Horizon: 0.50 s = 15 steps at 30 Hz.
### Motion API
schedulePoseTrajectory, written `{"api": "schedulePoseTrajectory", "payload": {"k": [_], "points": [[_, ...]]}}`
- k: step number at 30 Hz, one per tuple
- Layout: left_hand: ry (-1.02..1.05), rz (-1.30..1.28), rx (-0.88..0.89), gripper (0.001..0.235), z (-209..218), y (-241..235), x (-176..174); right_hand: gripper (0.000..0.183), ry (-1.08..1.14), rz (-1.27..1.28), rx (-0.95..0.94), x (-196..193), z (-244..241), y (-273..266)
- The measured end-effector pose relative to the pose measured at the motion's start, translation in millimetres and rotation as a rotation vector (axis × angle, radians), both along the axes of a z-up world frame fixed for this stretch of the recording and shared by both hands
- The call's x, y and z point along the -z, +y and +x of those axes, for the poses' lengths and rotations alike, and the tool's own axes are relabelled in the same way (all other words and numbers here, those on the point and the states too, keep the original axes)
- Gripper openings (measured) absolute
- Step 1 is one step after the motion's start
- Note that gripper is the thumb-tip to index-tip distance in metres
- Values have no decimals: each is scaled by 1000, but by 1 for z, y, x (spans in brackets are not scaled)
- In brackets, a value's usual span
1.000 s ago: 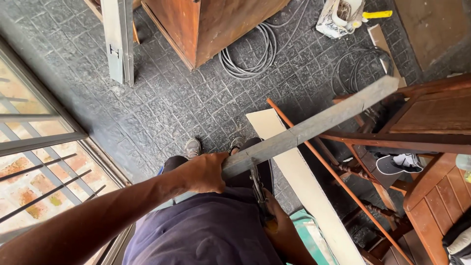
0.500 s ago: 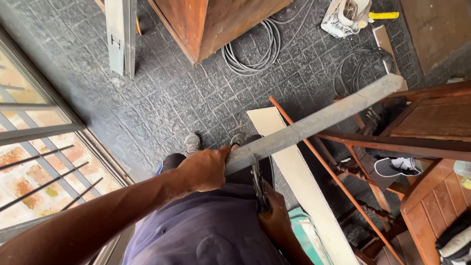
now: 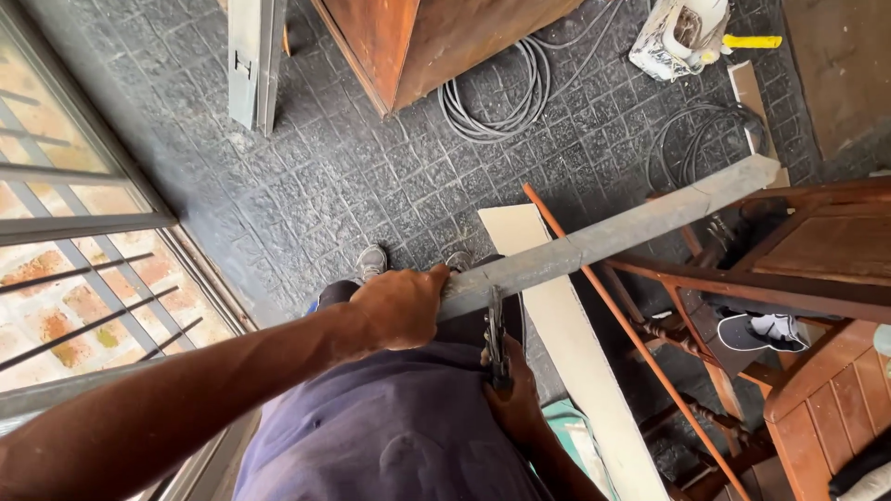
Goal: The person uses a pair of yellow-handled tin snips to cut a long, rectangular metal bar. They hold the bar with their left hand and repeatedly squeeze the snips to cut through the metal, repositioning the tool along the bar as they work.
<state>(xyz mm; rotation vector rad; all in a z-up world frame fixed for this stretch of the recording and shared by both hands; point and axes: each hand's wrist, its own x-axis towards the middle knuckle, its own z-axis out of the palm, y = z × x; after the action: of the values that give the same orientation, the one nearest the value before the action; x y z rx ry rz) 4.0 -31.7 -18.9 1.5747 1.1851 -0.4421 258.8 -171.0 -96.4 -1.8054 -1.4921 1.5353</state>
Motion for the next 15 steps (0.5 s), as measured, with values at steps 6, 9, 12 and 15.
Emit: {"api": "schedulePoseTrajectory", "payload": {"k": [6,9,12,15], "points": [[25,21,5,70,1,0,7,37,49,-8,-54,-3,-5,11],[38,15,11,71,5,0,0,51,31,29,-56,11,-1,5],[56,-20,-14,59,3,8,-5,20,-66,136,-17,38,-2,14],[89,-49,-16,55,7,-2,5,24,-97,197,-40,53,10,1]]}}
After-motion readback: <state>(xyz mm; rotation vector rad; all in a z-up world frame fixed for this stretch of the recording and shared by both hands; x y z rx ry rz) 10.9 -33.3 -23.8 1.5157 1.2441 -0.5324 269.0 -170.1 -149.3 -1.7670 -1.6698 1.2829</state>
